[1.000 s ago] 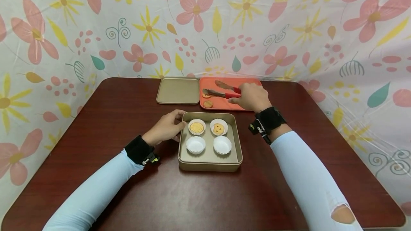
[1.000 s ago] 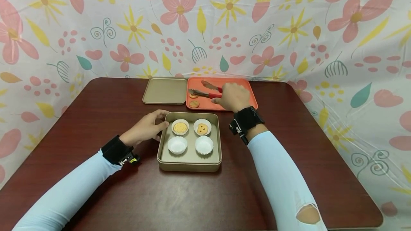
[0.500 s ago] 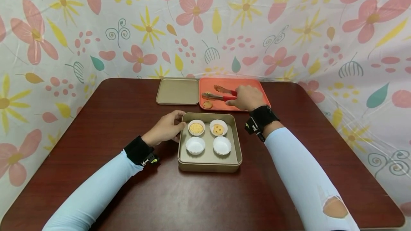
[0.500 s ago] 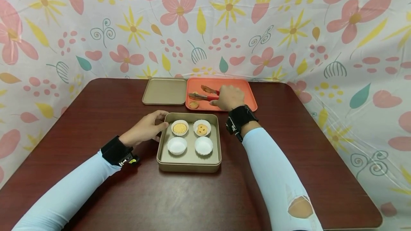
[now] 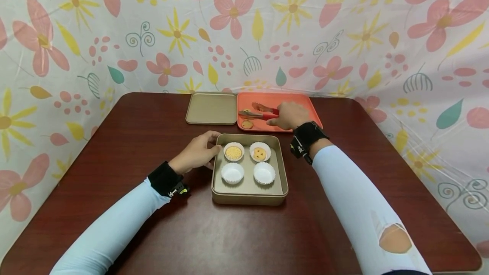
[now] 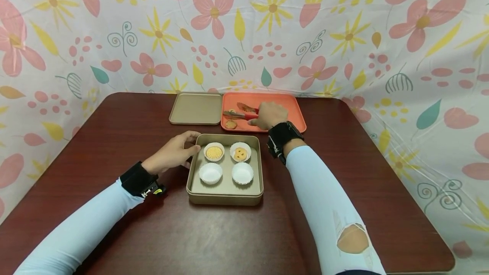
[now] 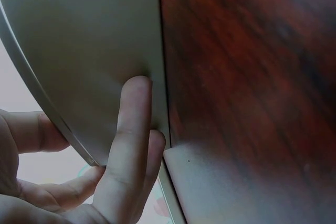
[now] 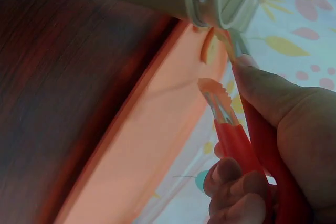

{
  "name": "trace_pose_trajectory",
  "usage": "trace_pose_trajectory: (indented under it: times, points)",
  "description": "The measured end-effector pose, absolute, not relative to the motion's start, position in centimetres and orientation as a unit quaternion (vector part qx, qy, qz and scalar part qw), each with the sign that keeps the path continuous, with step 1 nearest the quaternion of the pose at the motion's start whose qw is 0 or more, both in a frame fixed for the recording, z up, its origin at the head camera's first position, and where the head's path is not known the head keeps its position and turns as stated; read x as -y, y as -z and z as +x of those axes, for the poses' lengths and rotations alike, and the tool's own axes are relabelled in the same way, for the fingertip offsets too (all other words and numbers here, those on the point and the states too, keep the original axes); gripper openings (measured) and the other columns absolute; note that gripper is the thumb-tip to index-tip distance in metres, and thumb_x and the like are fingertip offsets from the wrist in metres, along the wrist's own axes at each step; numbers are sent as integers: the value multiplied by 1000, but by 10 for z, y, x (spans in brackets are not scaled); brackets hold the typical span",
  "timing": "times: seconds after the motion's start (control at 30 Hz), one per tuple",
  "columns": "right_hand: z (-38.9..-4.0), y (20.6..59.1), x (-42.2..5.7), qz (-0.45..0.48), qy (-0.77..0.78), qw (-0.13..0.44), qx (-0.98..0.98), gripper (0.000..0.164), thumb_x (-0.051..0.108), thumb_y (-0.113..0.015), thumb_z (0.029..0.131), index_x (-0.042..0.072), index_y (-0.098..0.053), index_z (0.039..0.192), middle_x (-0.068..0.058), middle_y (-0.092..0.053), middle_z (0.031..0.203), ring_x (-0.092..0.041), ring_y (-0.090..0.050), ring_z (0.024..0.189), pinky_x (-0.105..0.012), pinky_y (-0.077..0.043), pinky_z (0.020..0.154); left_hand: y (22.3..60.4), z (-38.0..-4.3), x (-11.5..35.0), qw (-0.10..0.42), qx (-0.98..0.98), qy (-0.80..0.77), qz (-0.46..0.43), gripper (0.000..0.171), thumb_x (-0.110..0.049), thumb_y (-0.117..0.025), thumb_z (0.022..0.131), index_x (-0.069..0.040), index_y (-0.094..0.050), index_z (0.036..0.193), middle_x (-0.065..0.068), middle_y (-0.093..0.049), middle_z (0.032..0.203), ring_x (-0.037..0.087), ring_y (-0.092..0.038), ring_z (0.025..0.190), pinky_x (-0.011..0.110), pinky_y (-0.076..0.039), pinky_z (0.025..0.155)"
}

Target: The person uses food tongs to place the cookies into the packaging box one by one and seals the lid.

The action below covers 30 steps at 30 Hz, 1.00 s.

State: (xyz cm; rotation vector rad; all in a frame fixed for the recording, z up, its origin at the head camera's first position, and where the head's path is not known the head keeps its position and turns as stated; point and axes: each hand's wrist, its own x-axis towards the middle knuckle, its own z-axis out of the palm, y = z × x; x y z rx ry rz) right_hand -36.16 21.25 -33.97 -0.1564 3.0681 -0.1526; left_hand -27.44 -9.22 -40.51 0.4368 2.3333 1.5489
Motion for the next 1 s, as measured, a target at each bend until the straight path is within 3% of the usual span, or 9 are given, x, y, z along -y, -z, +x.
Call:
trace_pose_trajectory:
  times: [0.63,0.77,1.0]
  points:
    - [-361,339,-207,-48,72,49,-995,47,49,-74,93,11,-72,122,-8,-67,99,-28,-56,81,-34,-39,57,404,-274,92,156,-816,-536,152,49,-14,-53,107,-5,-38,153,23,-49,140,38,-65,104,39,-65,67]
    - [-361,342,-210,-57,83,44,-994,46,48,-74,93,12,-72,121,-9,-67,100,-27,-55,79,-33,-38,55,405,-274,92,158,-816,-536,151,50,-15,-53,107,-5,-37,154,24,-48,142,37,-66,102,39,-65,67]
    - [-359,342,-213,-76,90,38,-992,36,46,-74,94,11,-74,103,-8,-62,84,-25,-52,70,-31,-34,53,405,-275,93,154,-816,-537,149,49,-14,-54,107,-6,-38,153,23,-49,141,38,-66,103,39,-65,66]
